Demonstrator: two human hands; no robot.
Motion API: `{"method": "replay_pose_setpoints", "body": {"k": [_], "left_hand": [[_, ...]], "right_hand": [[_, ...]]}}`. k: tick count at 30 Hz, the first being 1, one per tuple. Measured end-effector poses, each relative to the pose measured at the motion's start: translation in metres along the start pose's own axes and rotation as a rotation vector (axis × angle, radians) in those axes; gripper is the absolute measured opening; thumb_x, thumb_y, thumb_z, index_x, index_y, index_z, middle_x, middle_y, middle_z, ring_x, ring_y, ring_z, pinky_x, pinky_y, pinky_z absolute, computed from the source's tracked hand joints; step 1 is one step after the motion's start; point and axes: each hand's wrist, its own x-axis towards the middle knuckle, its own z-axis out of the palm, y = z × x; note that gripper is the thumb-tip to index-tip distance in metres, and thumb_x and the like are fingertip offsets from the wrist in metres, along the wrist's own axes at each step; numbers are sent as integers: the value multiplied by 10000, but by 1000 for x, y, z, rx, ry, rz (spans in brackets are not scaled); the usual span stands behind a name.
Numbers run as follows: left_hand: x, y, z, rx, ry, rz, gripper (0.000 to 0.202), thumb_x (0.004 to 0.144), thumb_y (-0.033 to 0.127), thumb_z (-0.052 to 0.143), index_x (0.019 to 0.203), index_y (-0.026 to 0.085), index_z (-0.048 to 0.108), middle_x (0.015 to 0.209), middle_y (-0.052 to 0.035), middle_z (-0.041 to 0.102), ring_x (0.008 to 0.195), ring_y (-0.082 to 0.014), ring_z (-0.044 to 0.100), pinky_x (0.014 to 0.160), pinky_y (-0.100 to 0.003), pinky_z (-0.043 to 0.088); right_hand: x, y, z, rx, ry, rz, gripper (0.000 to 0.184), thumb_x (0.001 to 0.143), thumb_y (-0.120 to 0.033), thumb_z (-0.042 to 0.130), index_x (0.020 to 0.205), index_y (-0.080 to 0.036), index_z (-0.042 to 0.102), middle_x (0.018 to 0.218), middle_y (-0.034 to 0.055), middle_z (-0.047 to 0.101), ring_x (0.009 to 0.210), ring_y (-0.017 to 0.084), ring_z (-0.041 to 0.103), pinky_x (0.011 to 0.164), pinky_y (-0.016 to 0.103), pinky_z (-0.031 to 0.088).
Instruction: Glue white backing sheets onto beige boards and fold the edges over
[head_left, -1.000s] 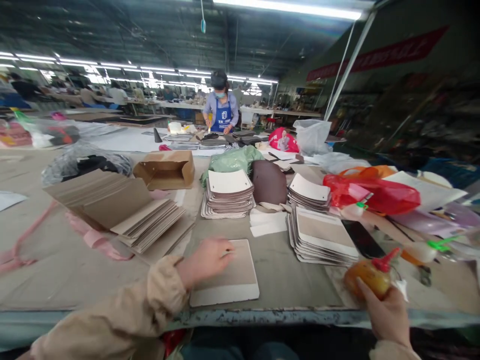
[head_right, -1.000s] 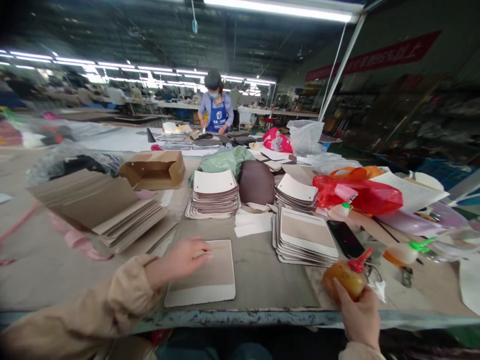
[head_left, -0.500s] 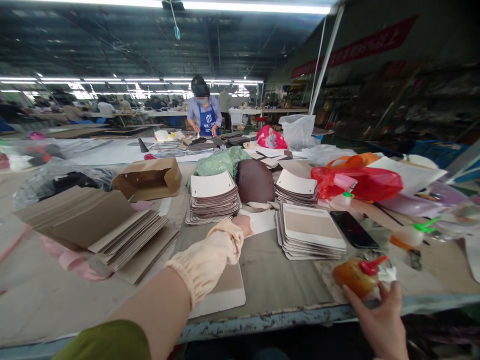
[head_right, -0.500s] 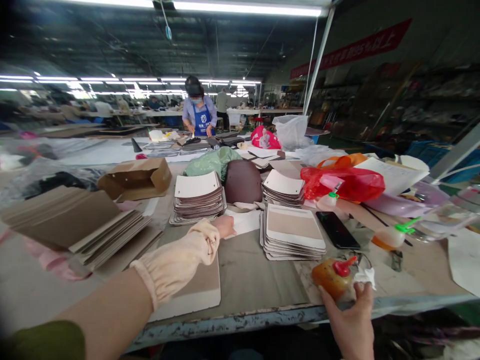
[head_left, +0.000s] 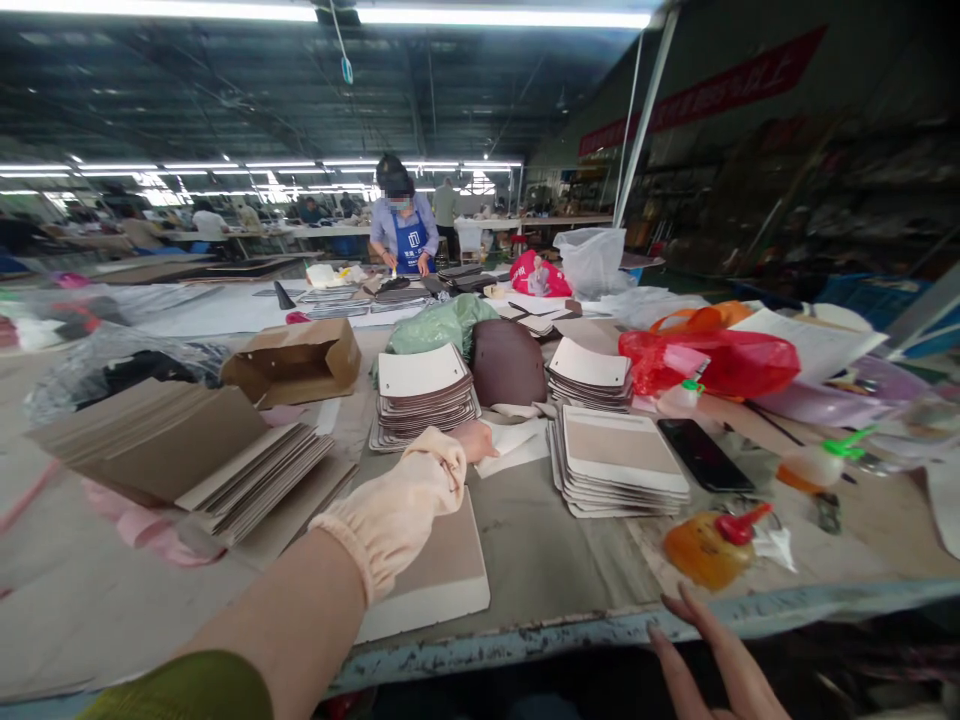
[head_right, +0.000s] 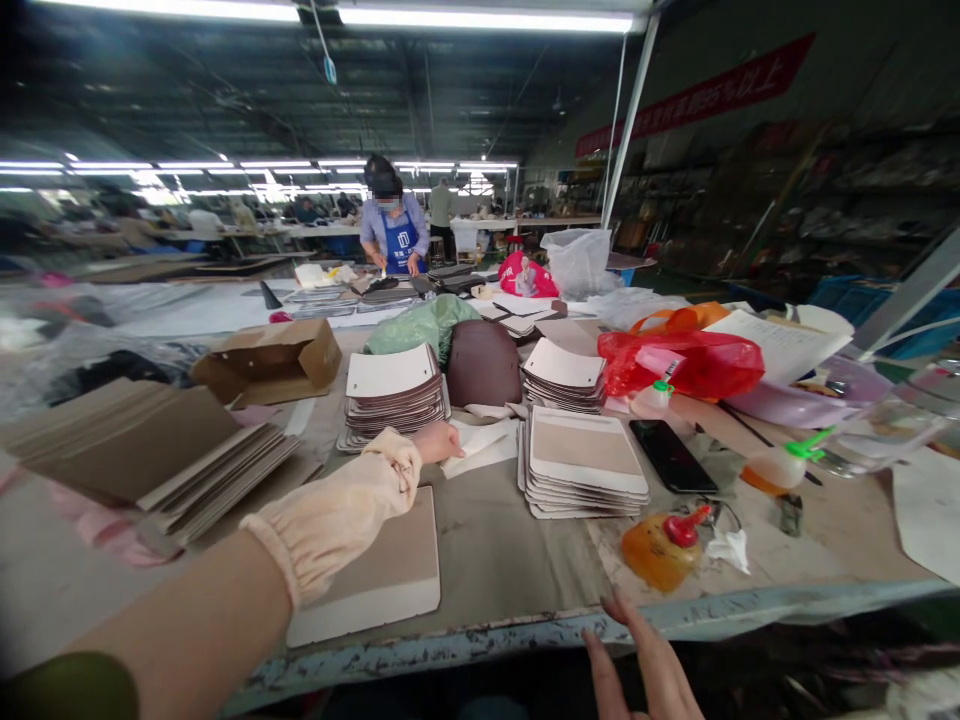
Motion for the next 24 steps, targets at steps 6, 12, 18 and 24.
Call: {"method": "replay_pose_setpoints", "body": {"k": [6,12,18,24], "left_hand": [[-11,-9,-17,-81,82,83,201,715,374,696,744,176,696,722,18,659,741,-150,605,619,-229,413],[-19,-19,-14,-110,103,80,172,828,300,619,775,142,662,765,-4,665,755,-138,616,735,-284,475],[-20,-14,-13,-147,185,108,138,861,222,553,781,140,628,825,-39,659,835,-165,612,794,-321,466],[-74,-3,-37,-264,180,357,101,787,159,528,756,157,625,809,7,668,769,-123,591,706,-208,433]], "right_hand": [[14,-26,16,172,-149,-150,340,843,-323,602,1166,-220,591,1064,58,686,943,217,670,838,287,548],[21,-47,39,307,-304,-10,356,847,-353,580,1173,-215,611,1075,87,683,977,254,658,842,366,562],[13,-40,51,360,-422,79,393,838,-367,594,1196,-207,596,1064,89,680,986,247,648,881,383,536],[24,-56,50,750,-495,533,606,809,-487,621,1332,-239,442,1127,109,649,1025,254,630,917,426,498]]}}
